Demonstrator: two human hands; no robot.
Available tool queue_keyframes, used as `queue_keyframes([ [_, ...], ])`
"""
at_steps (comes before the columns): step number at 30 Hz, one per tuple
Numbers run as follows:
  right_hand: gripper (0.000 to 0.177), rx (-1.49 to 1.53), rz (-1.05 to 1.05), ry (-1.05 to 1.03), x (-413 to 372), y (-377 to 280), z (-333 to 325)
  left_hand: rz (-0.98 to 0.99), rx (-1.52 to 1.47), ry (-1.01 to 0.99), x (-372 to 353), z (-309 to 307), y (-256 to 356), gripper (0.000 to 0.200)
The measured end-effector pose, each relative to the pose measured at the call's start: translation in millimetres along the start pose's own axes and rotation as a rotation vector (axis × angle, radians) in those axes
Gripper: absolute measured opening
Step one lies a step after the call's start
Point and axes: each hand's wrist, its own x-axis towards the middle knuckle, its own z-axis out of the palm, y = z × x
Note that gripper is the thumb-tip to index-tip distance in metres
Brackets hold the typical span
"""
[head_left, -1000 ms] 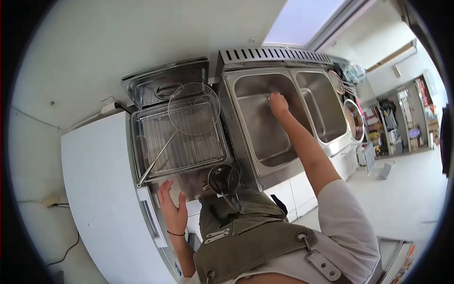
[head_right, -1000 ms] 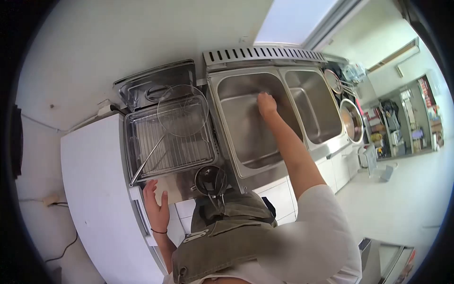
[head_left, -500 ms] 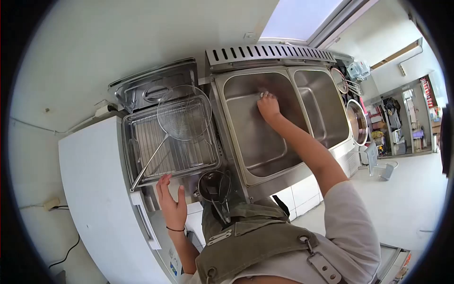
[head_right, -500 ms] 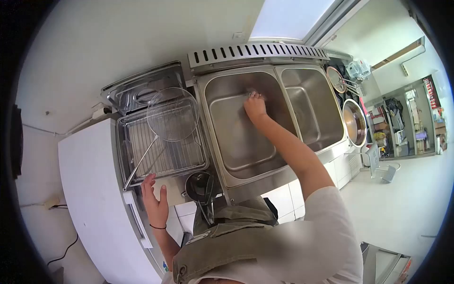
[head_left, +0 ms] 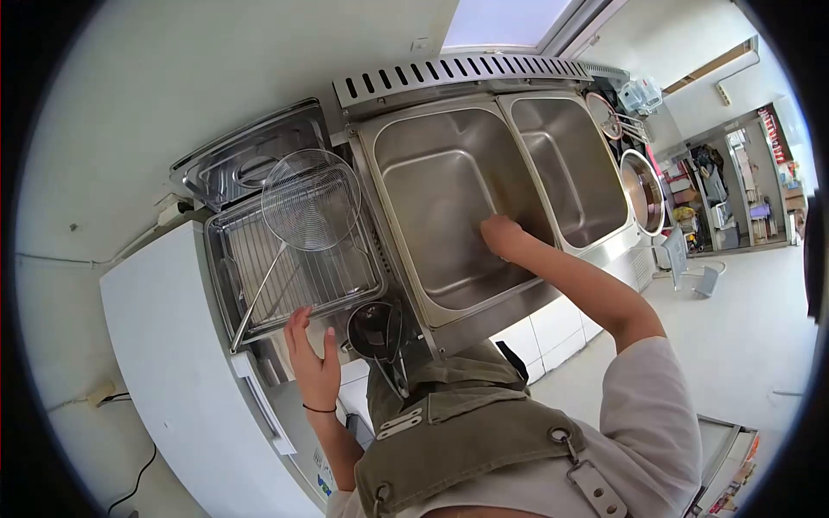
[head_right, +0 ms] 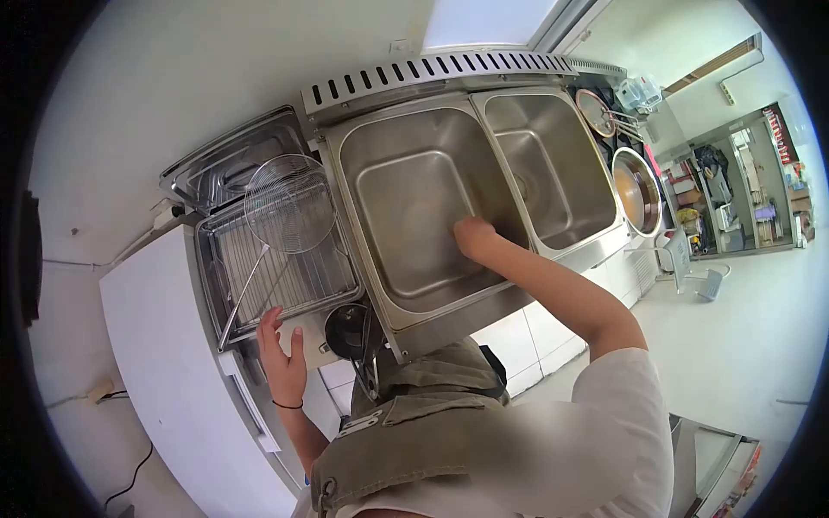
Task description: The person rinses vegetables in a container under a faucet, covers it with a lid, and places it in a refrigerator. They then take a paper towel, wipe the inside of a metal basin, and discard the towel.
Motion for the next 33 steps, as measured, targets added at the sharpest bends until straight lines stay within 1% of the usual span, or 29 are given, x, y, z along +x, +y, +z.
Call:
queue_keyframes([
  [1, 0.012, 0.004, 0.000, -0.003, -0.4, 2.1, 3.4, 0.009, -0.023, 0.010, 1.1, -2.3, 2.5, 0.038],
  [3, 0.012, -0.045, -0.158, -0.235, 5.7, 8.9, 11.2, 0.015, -0.044, 0.020, 1.4, -4.3, 4.6, 0.039],
  [4, 0.012, -0.045, -0.160, -0.235, 10.2, 10.5, 16.4, -0.003, -0.055, 0.025, 1.3, -4.6, 5.1, 0.040],
  [6, 0.009, -0.098, -0.262, -0.308, 17.5, 11.5, 25.6, -0.022, -0.063, 0.031, -0.2, -5.9, 5.0, 0.040],
  [7, 0.009, -0.095, -0.264, -0.307, 8.9, 4.1, 11.0, -0.024, -0.049, 0.023, -1.4, -6.6, 4.2, 0.041],
  [9, 0.018, -0.043, -0.310, -0.383, -6.5, -12.3, -14.9, -0.024, -0.030, 0.013, -4.5, -7.8, 1.5, 0.042],
  [10, 0.018, -0.036, -0.310, -0.381, -3.6, -17.2, -8.4, -0.021, -0.021, 0.007, -5.9, -7.8, -0.5, 0.043],
  [12, 0.020, 0.130, -0.557, -0.215, 7.9, -25.7, 14.3, -0.019, -0.012, 0.003, -7.8, -9.4, -1.0, 0.043],
  [13, 0.020, 0.125, -0.562, -0.213, 12.4, -33.7, 20.5, -0.003, -0.006, -0.002, -8.6, -10.6, -0.5, 0.044],
  [15, 0.021, 0.289, -0.670, -0.199, 17.4, -53.9, 25.6, -0.002, 0.001, 0.011, -12.7, -14.3, 0.5, 0.044],
  [16, 0.021, 0.278, -0.688, -0.201, 17.1, -60.9, 23.2, -0.011, -0.004, 0.013, -14.9, -16.9, 1.1, 0.045],
  [18, 0.019, 0.390, -0.740, -0.256, 15.7, -73.4, 14.0, -0.029, -0.008, 0.035, -19.4, -24.1, -1.6, 0.045],
  [19, 0.019, 0.376, -0.756, -0.257, 13.9, -78.0, 9.7, -0.030, -0.012, 0.047, -21.7, -26.8, -4.1, 0.045],
  [21, 0.017, 0.467, -0.558, -0.367, 10.7, -82.3, 3.5, -0.038, -0.019, 0.068, -25.9, -30.3, -9.8, 0.045],
  [22, 0.017, 0.458, -0.563, -0.370, 10.9, -84.9, 3.2, -0.038, -0.009, 0.079, -28.9, -32.4, -14.2, 0.046],
  [24, 0.015, 0.546, -0.502, -0.199, 12.3, -89.8, 5.2, -0.040, -0.003, 0.094, -33.3, -35.1, -18.8, 0.046],
  [28, 0.013, 0.451, -0.463, -0.169, 32.0, -101.1, -5.0, -0.079, -0.012, 0.116, -42.7, -40.6, -20.8, 0.046],
  [30, 0.012, 0.254, -0.379, 0.237, 42.8, -105.3, -16.7, -0.097, -0.023, 0.129, -47.1, -42.5, -21.8, 0.046],
  [31, 0.012, 0.247, -0.387, 0.238, 51.1, -106.5, -22.8, -0.105, -0.023, 0.123, -49.0, -43.1, -22.6, 0.046],
  [33, 0.013, 0.392, -0.312, 0.523, 68.6, -109.8, -36.4, -0.115, -0.023, 0.126, -53.1, -45.1, -23.8, 0.046],
])
